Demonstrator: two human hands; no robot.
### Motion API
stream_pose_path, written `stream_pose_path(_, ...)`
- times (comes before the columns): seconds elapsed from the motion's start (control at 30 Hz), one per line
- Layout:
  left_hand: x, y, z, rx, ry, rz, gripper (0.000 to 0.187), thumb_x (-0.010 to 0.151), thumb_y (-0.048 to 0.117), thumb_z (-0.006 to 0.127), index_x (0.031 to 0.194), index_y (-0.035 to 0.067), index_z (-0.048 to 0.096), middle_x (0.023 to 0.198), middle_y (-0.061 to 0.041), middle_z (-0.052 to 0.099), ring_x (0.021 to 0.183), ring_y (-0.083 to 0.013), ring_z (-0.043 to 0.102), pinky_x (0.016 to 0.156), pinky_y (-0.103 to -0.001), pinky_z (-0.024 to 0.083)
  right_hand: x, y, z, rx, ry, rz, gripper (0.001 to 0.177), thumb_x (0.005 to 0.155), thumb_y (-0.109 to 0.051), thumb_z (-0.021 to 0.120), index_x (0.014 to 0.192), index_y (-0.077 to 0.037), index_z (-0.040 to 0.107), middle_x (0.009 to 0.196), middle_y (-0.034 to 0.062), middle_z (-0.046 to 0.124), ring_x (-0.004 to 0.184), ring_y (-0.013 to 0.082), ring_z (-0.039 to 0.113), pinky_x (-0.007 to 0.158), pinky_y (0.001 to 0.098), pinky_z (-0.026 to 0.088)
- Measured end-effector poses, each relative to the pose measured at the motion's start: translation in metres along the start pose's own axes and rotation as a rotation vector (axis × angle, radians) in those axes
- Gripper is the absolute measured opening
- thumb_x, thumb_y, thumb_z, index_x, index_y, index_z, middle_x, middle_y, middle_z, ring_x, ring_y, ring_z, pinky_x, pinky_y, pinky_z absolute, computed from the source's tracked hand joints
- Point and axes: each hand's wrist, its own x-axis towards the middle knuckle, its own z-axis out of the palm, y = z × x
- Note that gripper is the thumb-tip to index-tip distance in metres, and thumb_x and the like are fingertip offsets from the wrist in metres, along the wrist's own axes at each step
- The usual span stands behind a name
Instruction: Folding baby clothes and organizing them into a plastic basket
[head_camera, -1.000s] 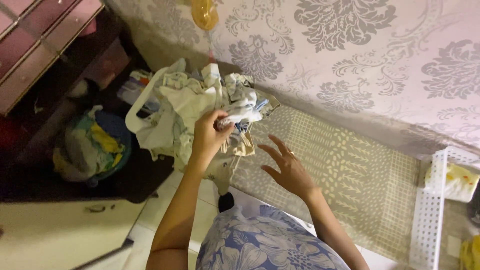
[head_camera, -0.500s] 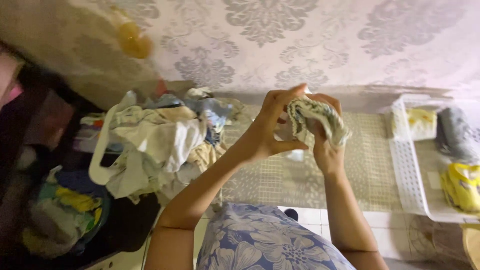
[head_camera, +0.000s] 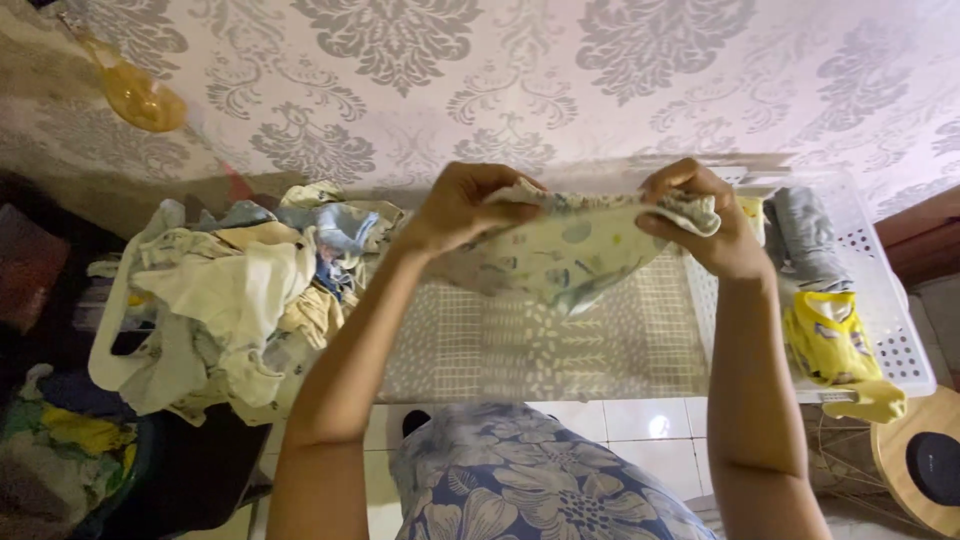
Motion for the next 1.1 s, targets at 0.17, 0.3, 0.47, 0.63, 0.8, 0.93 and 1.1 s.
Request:
stream_pose_path(0.17,0.02,0.014,0.027,0.051,0.012,0.067,0.015,0.084,0.005,0.082,0.098,0.008,0.075,0.081,-0.002,0.071,0.079,-0.0068,0.061,0.076,-0.022,0.048,0.002,-0.008,-0.037,0.135,-0.271,-0.097,0.023,0.08,-0.005,0.082,0.093,-0.004,0.064,0.098,0.0113,0.068,0.097,0.0169,0.063,0.086,0.0339,0.05)
stream_pose_path(0.3,0.02,0.014,0.043,0.208,0.064,0.138,0.012,0.09,0.009,0.078,0.1,0.007,0.072,0.078,-0.003,0.065,0.08,-0.0093,0.058,0.078,-0.027,0.048,0.002,-0.01,-0.063,0.059,-0.31,-0.058,0.038,0.08,-0.006,0.081,0.114,0.0,0.064,0.106,0.0139,0.072,0.1,0.0181,0.066,0.088,0.0358,0.05)
stream_pose_path(0.47,0.02,0.022,0.062,0.339,0.039,0.236,0.012,0.098,0.015,0.07,0.107,0.007,0.068,0.087,-0.004,0.065,0.081,-0.0117,0.059,0.076,-0.025,0.049,0.008,-0.038,-0.087,0.0,-0.491,-0.125,0.02,0.082,-0.006,0.077,0.101,-0.004,0.072,0.113,0.0171,0.072,0.107,0.0258,0.071,0.089,0.0375,0.061)
stream_pose_path(0.63,0.02,0.03,0.064,0.429,0.052,0.346,0.026,0.11,0.029,0.05,0.132,0.016,0.043,0.09,-0.005,0.072,0.047,-0.0071,0.032,0.04,-0.021,0.021,0.011,-0.035,-0.108,-0.262,-0.522,-0.251,0.03,0.083,-0.006,0.077,0.112,-0.001,0.069,0.118,0.0151,0.072,0.114,0.0275,0.071,0.097,0.0381,0.062)
stream_pose_path(0.8,0.026,0.025,0.06,0.518,0.014,0.475,0.037,0.091,-0.018,0.035,0.089,0.01,0.06,0.081,-0.004,0.058,0.072,-0.0133,0.044,0.067,-0.026,0.037,0.013,-0.031,-0.117,-0.053,-0.588,-0.109,0.05,0.076,0.005,0.079,0.123,0.003,0.061,0.122,0.0166,0.07,0.116,0.0254,0.071,0.097,0.0307,0.065)
stream_pose_path(0.93,0.031,0.042,0.069,0.562,0.009,0.533,0.034,0.103,-0.016,0.039,0.101,-0.001,0.07,0.103,-0.015,0.07,0.106,-0.0286,0.066,0.112,-0.046,0.049,0.011,-0.026,-0.122,0.243,-0.669,0.012,0.057,0.073,0.001,0.083,0.12,0.002,0.052,0.12,0.0165,0.068,0.115,0.0265,0.07,0.096,0.0328,0.068)
stream_pose_path(1.1,0.038,0.032,0.073,0.508,-0.101,0.51,0.025,0.109,-0.002,0.044,0.107,0.007,0.067,0.099,-0.011,0.075,0.088,-0.0198,0.072,0.082,-0.029,0.062,0.01,-0.058,-0.086,-0.144,-0.212,-0.01,0.04,0.077,-0.003,0.083,0.082,-0.008,0.043,0.118,0.0178,0.072,0.1,0.0239,0.071,0.066,0.0317,0.062)
